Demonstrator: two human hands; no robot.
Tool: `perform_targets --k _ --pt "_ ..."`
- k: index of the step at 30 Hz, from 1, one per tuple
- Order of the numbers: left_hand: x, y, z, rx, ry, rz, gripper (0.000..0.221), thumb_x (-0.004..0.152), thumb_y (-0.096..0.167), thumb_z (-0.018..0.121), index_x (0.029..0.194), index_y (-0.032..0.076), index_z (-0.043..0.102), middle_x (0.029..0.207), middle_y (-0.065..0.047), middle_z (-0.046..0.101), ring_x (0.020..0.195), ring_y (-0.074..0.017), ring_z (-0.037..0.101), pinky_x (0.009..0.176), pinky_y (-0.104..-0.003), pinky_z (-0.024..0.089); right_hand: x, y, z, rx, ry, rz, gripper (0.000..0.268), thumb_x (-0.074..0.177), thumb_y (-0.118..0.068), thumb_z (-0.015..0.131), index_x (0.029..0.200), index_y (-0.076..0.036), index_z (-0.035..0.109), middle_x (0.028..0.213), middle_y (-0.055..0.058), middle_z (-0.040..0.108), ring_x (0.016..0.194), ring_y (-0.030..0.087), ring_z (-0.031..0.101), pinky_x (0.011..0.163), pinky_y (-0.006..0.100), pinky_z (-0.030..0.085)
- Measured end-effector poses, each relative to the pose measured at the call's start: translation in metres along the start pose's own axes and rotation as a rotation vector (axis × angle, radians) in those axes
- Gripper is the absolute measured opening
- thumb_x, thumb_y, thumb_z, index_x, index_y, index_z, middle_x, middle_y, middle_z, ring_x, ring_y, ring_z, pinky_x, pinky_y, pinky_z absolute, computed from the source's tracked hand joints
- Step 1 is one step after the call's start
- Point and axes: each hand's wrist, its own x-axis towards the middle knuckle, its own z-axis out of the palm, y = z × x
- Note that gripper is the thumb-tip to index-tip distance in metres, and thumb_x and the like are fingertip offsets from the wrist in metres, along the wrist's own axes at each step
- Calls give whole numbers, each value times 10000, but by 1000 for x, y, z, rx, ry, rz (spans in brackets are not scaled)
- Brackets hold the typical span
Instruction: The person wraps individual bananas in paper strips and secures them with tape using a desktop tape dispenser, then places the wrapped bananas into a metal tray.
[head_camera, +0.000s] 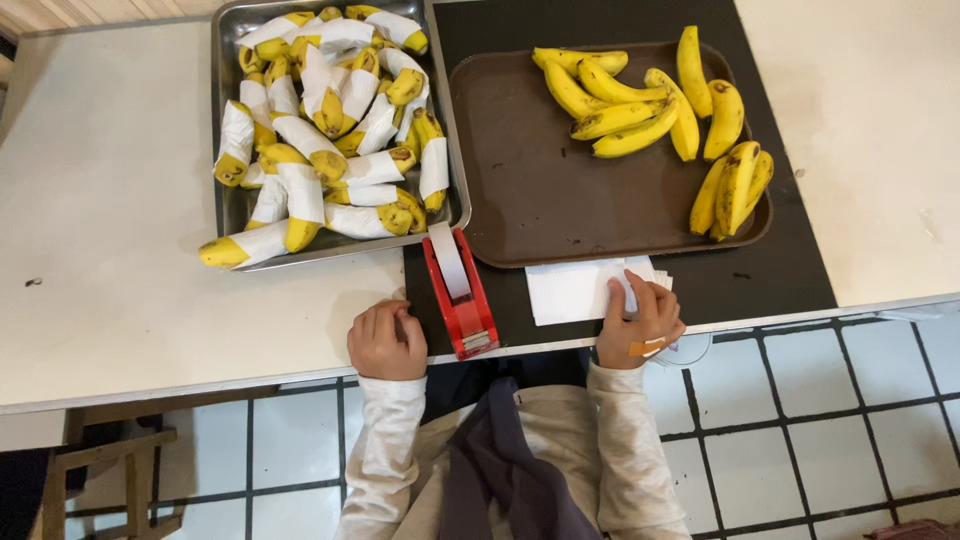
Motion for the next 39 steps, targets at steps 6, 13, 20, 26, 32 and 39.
perform_targets --k 6,13,20,26,32,39 --pt "0 2 -2 11 8 20 86 753 93 587 750 175 615 699 24 588 735 -217 585 675 -323 438 -2 -1 1 30 60 -1 154 703 -307 822 779 -237 709 816 -38 551 752 199 558 775 343 362" --pt "-3 0 0 40 16 26 68 725 132 599 737 197 613 696 34 586 763 -202 584 694 -321 431 -3 -3 -3 42 54 -21 160 693 -252 840 728 -244 684 797 -31 539 762 216 565 806 358 374" --pt "-3 0 2 38 2 23 61 749 139 592 745 195 617 703 29 590 790 -198 577 725 -326 434 -1 -8 -5 55 38 39 177 682 -165 836 714 -214 669 760 -21 551 737 226 555 842 387 349" --pt "-6 -3 5 36 -6 8 59 753 153 587 757 202 619 699 33 583 800 -192 572 736 -327 433 1 -14 -8 56 19 71 174 688 -166 829 720 -212 663 755 -31 556 741 213 546 838 378 346" --pt "-2 1 0 29 -21 11 72 762 141 583 754 199 624 688 34 585 803 -191 574 737 -325 431 4 -21 -12 90 15 94 170 683 -112 827 720 -160 669 744 3 566 728 224 527 804 377 340" --pt "-3 -1 5 66 -12 35 74 764 139 593 771 208 619 702 47 584 798 -171 574 734 -311 437 4 -17 -10 86 10 88 169 689 -114 826 724 -163 669 727 -22 566 701 190 514 801 354 344"
